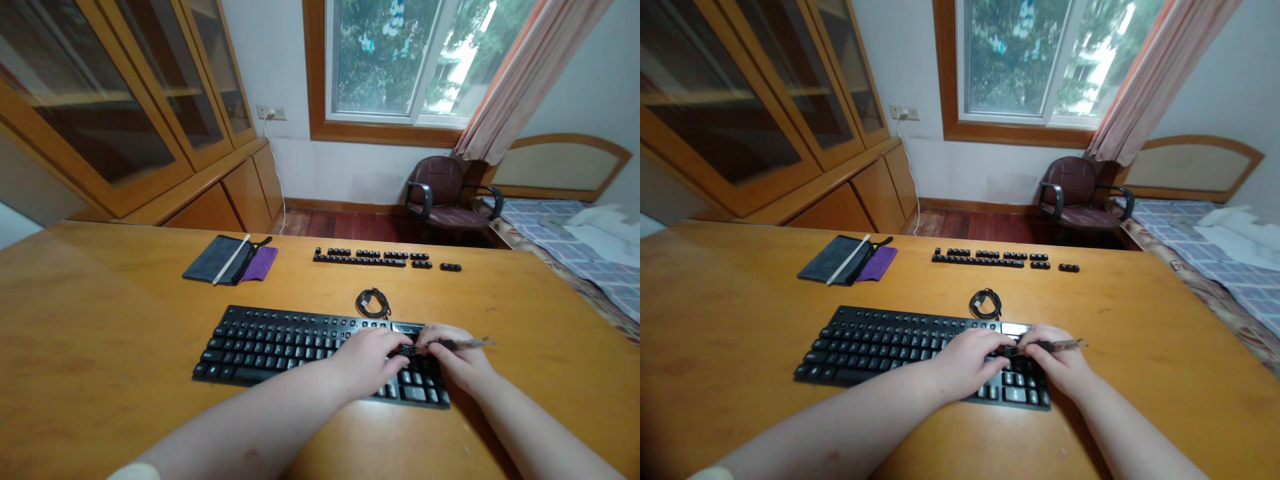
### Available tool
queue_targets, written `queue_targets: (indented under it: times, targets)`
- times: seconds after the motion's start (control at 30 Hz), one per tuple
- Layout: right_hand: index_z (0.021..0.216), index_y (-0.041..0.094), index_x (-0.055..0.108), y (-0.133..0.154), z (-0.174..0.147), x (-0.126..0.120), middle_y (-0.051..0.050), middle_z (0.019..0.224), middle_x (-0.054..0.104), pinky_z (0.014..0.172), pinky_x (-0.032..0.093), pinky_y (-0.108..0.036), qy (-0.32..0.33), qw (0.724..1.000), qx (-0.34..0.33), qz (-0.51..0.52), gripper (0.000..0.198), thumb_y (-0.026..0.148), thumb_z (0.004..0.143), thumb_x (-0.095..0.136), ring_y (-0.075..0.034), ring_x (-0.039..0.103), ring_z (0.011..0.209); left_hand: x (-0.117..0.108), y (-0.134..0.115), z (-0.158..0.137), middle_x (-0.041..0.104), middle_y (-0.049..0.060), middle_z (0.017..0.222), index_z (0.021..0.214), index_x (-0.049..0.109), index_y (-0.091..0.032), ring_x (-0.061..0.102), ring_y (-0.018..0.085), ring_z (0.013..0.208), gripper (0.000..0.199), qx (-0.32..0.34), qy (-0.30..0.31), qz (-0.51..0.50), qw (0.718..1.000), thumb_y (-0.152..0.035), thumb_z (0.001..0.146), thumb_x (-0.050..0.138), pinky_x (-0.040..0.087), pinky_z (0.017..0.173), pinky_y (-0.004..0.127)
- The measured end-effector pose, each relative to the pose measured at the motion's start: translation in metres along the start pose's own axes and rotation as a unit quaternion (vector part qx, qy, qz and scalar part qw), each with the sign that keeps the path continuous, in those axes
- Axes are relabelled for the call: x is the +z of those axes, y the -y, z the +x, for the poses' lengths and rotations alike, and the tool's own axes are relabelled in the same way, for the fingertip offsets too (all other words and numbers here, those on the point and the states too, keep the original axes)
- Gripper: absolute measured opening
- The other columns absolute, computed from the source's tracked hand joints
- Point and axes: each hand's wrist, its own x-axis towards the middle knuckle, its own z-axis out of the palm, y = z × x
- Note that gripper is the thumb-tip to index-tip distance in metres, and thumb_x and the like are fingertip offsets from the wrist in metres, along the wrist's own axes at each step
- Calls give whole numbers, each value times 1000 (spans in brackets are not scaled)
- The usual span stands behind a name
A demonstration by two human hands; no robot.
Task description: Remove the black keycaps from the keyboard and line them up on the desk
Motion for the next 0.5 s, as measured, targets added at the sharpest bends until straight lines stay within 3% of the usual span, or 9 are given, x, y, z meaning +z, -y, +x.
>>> queue_targets:
  times: [0.13, 0.3, 0.5]
  targets:
    - [84, 20, 67, 0, 1, 2, -4, 71, 66, 63, 49, -28, -9, 1000, 3, -15, 19, 31, 87, 52, -16, 62, 67, 1, 1, 0, 66, 4, 108, 113, 59, -21, 60, 18, 98, 29, -20, -24, -19, 999, -26, 84, 56, 46, 89, 31]
    - [90, 23, 68, 2, 1, 2, -4, 78, 69, 66, 52, -28, -65, 998, 2, -14, 13, 28, 84, 58, -16, 64, 72, 2, 3, 0, 66, 4, 106, 111, 60, -22, 59, 18, 97, 28, -29, -41, -37, 998, -27, 83, 56, 46, 89, 31]
    - [91, 24, 72, 3, 4, 1, -6, 83, 72, 70, 55, -28, -33, 999, -19, -24, 15, 29, 83, 61, -18, 67, 77, 1, 1, 1, 67, 4, 102, 109, 61, -22, 61, 18, 92, 28, -52, -49, -52, 996, -28, 82, 59, 48, 84, 30]
